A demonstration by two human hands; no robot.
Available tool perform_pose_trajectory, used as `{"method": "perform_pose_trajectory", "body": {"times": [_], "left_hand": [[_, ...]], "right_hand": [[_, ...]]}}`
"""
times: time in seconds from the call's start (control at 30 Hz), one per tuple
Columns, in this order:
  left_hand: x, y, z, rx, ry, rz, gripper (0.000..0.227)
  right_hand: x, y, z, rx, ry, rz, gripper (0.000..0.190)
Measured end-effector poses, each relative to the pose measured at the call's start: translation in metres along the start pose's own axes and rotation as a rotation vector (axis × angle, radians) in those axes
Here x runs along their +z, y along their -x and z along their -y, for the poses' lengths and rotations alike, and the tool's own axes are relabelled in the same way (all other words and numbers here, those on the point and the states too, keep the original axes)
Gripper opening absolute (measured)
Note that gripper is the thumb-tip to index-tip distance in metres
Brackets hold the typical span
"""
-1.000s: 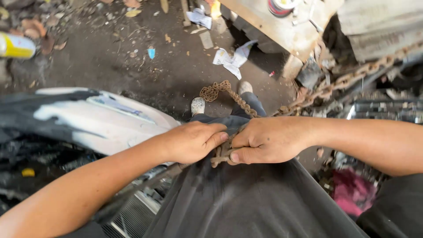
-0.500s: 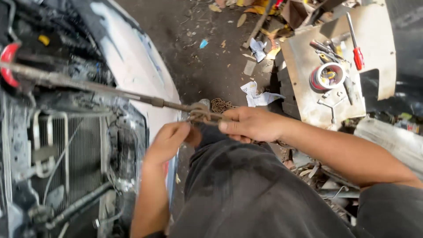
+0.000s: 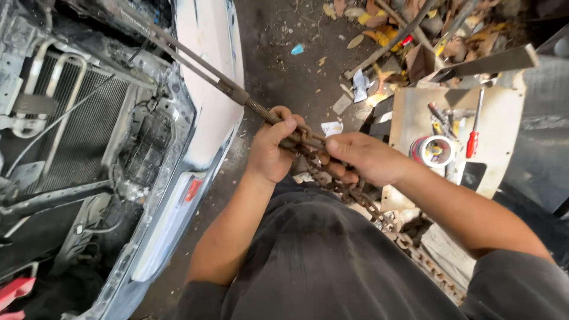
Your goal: The person handles a heavy, rusty chain attached to a vehicle, pulling and adjusting it with both hands. They then walk through a cluttered workshop area and pick up a spray can from a shelf.
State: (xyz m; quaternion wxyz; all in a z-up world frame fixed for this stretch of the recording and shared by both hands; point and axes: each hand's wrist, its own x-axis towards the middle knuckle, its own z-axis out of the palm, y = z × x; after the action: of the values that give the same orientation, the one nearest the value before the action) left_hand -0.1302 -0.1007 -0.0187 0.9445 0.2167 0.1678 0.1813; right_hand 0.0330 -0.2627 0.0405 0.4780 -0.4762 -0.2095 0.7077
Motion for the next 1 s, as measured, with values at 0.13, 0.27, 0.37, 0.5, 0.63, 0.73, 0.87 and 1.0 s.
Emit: {"method": "perform_pose_trajectory", "body": {"times": [0.13, 0.27, 0.37, 0.5, 0.63, 0.73, 0.87, 1.0], "left_hand": [[-0.004, -0.003, 0.004, -0.029, -0.001, -0.05, 0.021], [0.001, 0.011, 0.012, 0.005, -0.022, -0.095, 0.038], [-0.017, 0.015, 0.052, 0.03, 0.041, -0.12, 0.039], [-0.012, 0.017, 0.084, 0.021, -0.019, -0.292, 0.029], [0.023, 0.017, 0.079, 0.085, -0.066, -0.402, 0.022], [0.031, 0.02, 0.078, 0.197, -0.115, -0.418, 0.016], [0.012, 0.018, 0.086, 0.308, -0.145, -0.444, 0.015], [-0.001, 0.018, 0.091, 0.334, -0.266, -0.549, 0.015]], "right_hand": [[-0.001, 0.002, -0.031, 0.061, 0.071, -0.03, 0.049], [0.0, -0.008, -0.057, 0.022, -0.243, 0.05, 0.04], [-0.004, -0.015, -0.061, 0.028, -0.384, 0.109, 0.034], [-0.01, -0.015, -0.073, -0.023, -0.3, -0.001, 0.028], [0.005, 0.018, -0.05, -0.131, -0.003, -0.129, 0.024], [0.023, 0.045, -0.034, -0.172, 0.105, -0.147, 0.025], [0.028, 0.078, -0.031, -0.443, 0.494, -0.227, 0.038], [0.008, 0.097, -0.056, -0.79, 0.99, -0.571, 0.015]]}}
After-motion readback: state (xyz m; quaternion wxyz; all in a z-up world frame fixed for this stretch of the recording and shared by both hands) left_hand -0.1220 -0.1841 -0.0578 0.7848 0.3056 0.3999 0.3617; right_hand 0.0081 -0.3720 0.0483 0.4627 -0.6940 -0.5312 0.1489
